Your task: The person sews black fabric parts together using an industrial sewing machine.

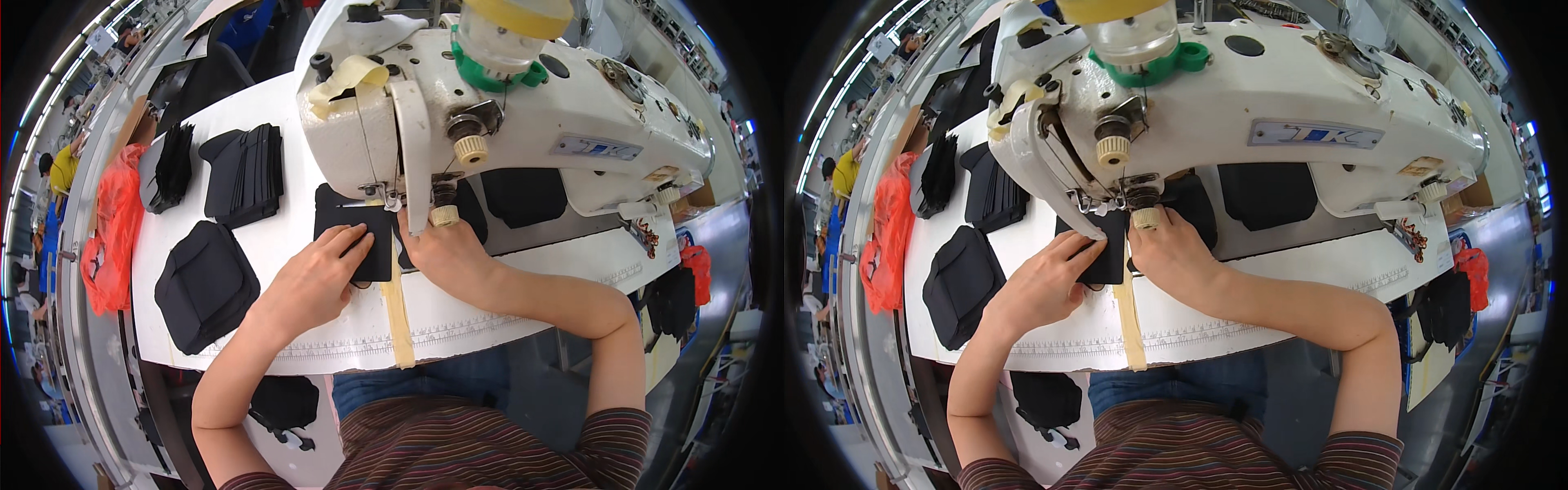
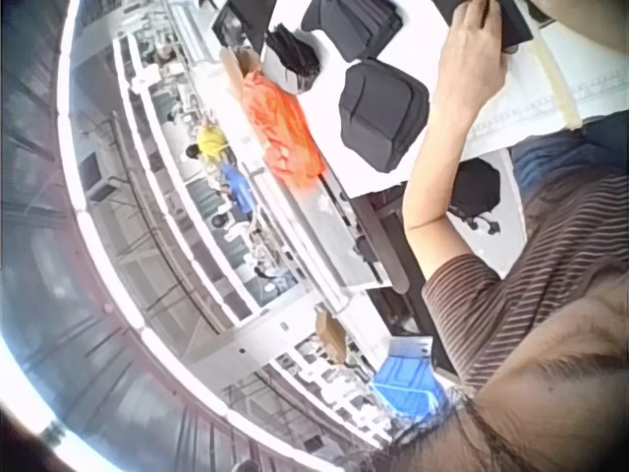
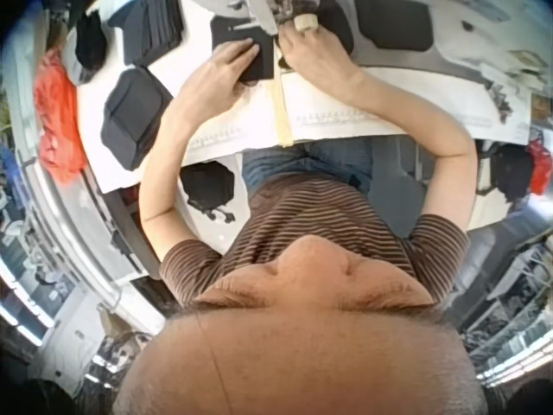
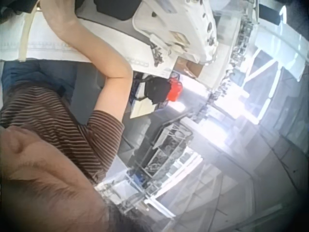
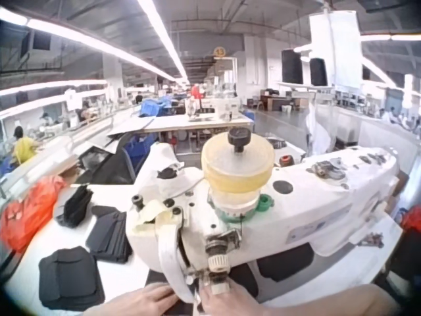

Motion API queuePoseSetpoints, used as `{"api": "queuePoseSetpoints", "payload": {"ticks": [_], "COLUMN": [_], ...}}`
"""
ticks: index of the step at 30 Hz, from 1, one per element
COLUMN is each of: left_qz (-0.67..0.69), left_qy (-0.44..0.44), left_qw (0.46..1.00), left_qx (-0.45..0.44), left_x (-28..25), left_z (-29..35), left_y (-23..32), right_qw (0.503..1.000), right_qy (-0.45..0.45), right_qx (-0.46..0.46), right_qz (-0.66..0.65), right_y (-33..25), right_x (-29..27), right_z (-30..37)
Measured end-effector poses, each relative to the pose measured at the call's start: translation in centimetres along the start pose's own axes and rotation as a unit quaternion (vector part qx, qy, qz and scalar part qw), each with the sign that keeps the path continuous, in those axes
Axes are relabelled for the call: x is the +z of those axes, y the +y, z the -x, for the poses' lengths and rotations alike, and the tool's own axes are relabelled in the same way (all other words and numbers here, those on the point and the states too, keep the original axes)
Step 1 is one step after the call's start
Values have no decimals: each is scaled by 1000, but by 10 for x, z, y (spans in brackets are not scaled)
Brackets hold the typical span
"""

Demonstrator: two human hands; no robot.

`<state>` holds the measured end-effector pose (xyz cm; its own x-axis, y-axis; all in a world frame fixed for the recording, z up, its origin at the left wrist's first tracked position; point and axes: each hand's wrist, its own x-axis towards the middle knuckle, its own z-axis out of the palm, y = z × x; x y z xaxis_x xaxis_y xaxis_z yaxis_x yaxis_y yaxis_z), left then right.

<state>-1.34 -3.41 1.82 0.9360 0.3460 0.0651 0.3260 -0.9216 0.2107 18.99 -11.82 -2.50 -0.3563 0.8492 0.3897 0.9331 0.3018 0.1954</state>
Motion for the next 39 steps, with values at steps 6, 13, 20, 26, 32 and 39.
{"api": "queuePoseSetpoints", "payload": {"ticks": [6, 13, 20, 26, 32, 39], "left_qz": [-57, -25, -59, -68, -110, -111], "left_qy": [85, 186, 191, 212, 248, 253], "left_qw": [995, 982, 980, 975, 961, 960], "left_qx": [-1, 14, 18, 12, 44, 43], "left_x": [26, 48, 52, 62, 58, 58], "left_z": [-21, -15, -25, -28, -34, -36], "left_y": [-8, -7, -2, -1, 2, 2], "right_qw": [995, 993, 992, 992, 992, 993], "right_qy": [10, 64, 90, 90, 94, 90], "right_qx": [4, -25, -51, -54, -58, -65], "right_qz": [-97, -97, -73, -68, -56, -51], "right_y": [10, 14, 16, 16, 14, 14], "right_x": [5, 11, 13, 14, 13, 14], "right_z": [5, 12, 11, 11, 10, 8]}}
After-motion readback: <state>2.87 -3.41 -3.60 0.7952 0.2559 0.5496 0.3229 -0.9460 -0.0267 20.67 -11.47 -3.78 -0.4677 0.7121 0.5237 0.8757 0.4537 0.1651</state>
